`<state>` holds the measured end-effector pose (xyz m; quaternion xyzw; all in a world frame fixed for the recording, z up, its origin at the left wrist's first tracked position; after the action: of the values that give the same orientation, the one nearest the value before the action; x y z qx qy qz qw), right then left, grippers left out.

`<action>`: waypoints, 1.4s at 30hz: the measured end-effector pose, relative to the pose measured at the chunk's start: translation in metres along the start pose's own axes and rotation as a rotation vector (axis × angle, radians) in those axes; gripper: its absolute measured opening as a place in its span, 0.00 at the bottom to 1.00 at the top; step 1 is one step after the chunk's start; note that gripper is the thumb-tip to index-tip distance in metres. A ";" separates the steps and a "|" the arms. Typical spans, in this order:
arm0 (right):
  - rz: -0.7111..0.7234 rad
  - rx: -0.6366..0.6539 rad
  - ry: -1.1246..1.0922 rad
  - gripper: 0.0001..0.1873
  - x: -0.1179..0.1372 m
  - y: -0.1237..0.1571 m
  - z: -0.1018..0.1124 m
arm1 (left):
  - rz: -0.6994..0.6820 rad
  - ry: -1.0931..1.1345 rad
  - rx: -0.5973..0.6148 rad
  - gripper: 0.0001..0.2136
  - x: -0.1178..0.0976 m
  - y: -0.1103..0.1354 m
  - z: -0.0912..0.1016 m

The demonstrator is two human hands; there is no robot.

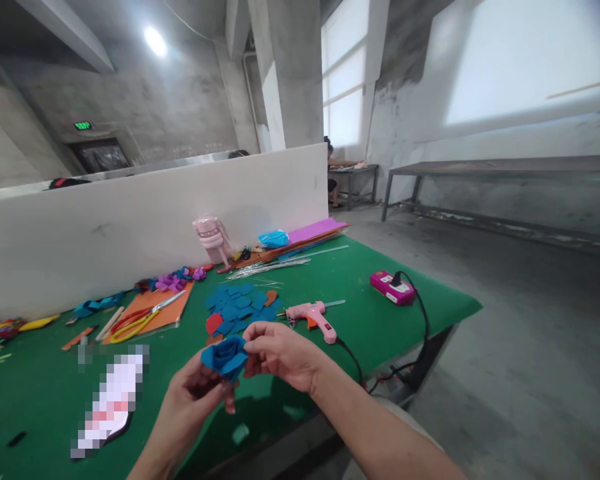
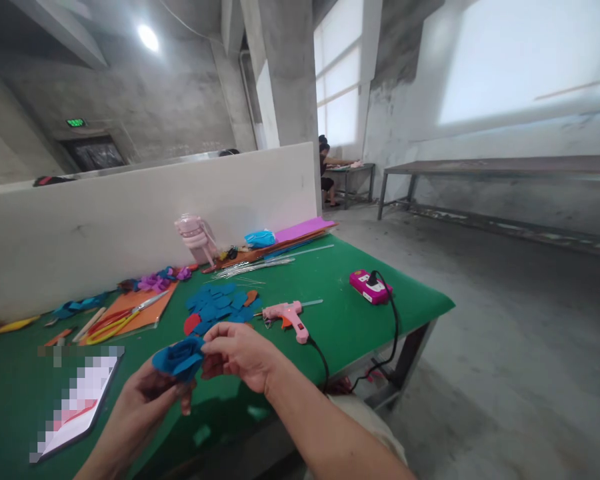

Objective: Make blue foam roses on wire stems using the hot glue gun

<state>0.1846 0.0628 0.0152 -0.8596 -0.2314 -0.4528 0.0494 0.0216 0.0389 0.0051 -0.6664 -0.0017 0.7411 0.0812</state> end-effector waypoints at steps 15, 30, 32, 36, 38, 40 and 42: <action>0.175 -0.289 0.036 0.08 -0.002 -0.011 0.006 | 0.057 0.151 -0.281 0.16 -0.002 -0.004 -0.008; 0.239 -0.217 0.357 0.19 -0.049 -0.019 -0.015 | 0.004 0.370 -0.440 0.25 0.003 -0.010 0.001; 0.194 -0.224 0.332 0.19 -0.044 -0.018 -0.013 | -0.005 0.364 -0.366 0.22 0.003 -0.010 0.003; 0.120 -0.201 0.314 0.19 -0.041 -0.017 -0.009 | 0.053 0.434 -0.259 0.16 0.003 -0.011 0.007; 0.131 -0.189 0.329 0.20 -0.042 -0.017 -0.008 | 0.108 0.529 -0.215 0.14 0.003 -0.010 0.009; 0.138 -0.176 0.336 0.20 -0.044 -0.017 -0.008 | 0.156 0.598 -0.160 0.12 0.002 -0.011 0.010; 0.135 -0.165 0.337 0.21 -0.046 -0.018 -0.008 | 0.187 0.630 -0.120 0.11 0.002 -0.011 0.011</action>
<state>0.1482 0.0602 -0.0189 -0.7864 -0.1239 -0.6033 0.0470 0.0114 0.0516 0.0053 -0.8637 0.0408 0.5015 -0.0301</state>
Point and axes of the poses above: each hand's wrist, its own y-axis away from the middle knuckle, its own z-axis out of the back of the hand, x = y × z, the point moved 2 cm from there along -y, towards the middle knuckle, and after that the axes turned 7 degrees about -x, right-handed, at the moved point
